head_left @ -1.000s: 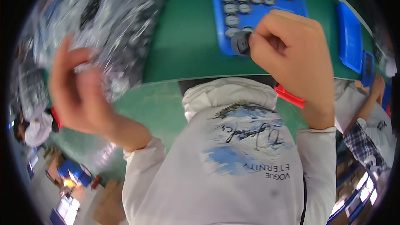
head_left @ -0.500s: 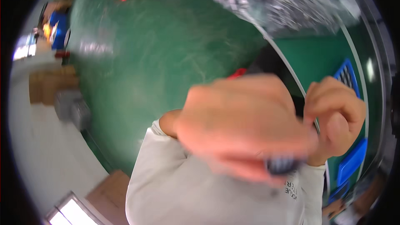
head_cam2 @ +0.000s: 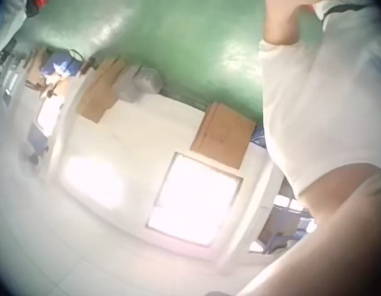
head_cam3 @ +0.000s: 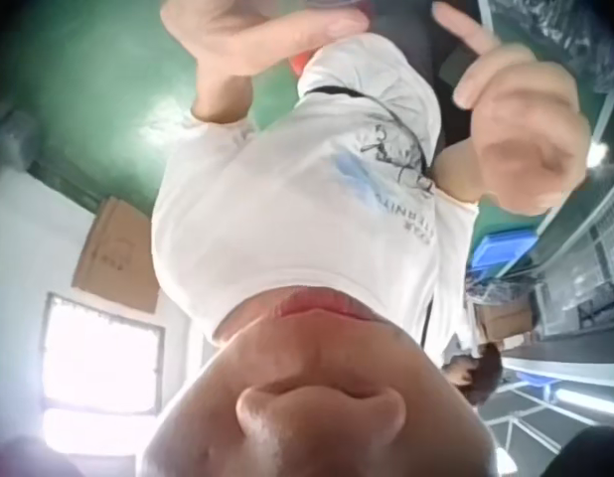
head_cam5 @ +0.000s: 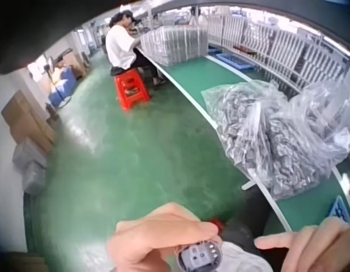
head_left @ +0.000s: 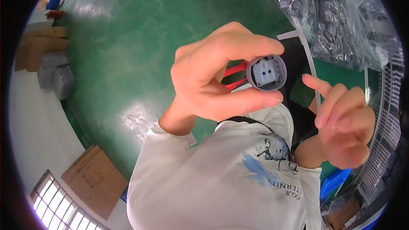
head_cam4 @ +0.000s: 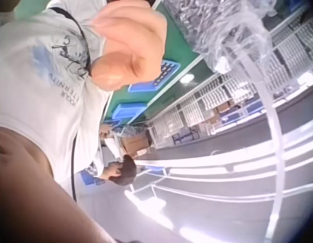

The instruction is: Arranging electronic components into a blue tray at an assembly station.

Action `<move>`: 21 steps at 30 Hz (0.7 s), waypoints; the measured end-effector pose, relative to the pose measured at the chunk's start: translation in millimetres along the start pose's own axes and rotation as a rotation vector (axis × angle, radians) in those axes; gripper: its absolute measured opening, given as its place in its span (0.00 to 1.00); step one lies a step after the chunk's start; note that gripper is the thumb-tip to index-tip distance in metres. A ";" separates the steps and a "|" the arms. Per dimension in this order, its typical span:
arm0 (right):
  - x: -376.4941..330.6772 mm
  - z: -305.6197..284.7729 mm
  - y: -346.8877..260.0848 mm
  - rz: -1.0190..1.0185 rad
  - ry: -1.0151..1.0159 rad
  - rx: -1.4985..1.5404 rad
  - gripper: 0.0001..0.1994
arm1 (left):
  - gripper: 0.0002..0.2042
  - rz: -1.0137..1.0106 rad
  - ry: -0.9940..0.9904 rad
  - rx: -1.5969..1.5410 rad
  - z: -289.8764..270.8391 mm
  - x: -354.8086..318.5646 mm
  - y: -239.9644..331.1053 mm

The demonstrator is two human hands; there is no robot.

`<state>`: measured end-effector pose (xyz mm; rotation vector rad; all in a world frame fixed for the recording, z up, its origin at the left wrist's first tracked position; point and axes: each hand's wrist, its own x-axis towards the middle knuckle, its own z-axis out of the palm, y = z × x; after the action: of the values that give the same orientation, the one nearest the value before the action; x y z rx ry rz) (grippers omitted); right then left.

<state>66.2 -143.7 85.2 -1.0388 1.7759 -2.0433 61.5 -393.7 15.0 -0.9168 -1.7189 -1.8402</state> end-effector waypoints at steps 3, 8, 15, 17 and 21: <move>11.5 4.2 -9.6 -0.125 -0.025 -0.068 0.26 | 0.27 -0.024 0.020 -0.001 6.3 -0.8 -3.8; 3.6 -7.5 -23.2 -0.184 -0.093 -0.410 0.23 | 0.27 -0.043 -0.050 -0.053 20.5 6.7 -10.6; -43.7 -4.4 -14.0 0.405 0.644 -0.196 0.09 | 0.21 -0.100 -0.125 -0.161 110.7 18.8 -25.9; -64.6 -19.3 -22.5 0.439 0.738 -0.246 0.07 | 0.20 -0.128 -0.244 -0.156 139.1 30.7 -31.2; -111.0 -43.3 -30.9 0.586 0.830 -0.378 0.03 | 0.21 -0.027 -0.505 -0.041 189.0 39.4 -38.5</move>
<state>126.1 -36.7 74.9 0.3775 2.5022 -1.8809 37.3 -198.3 17.3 -1.4791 -1.9871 -1.7655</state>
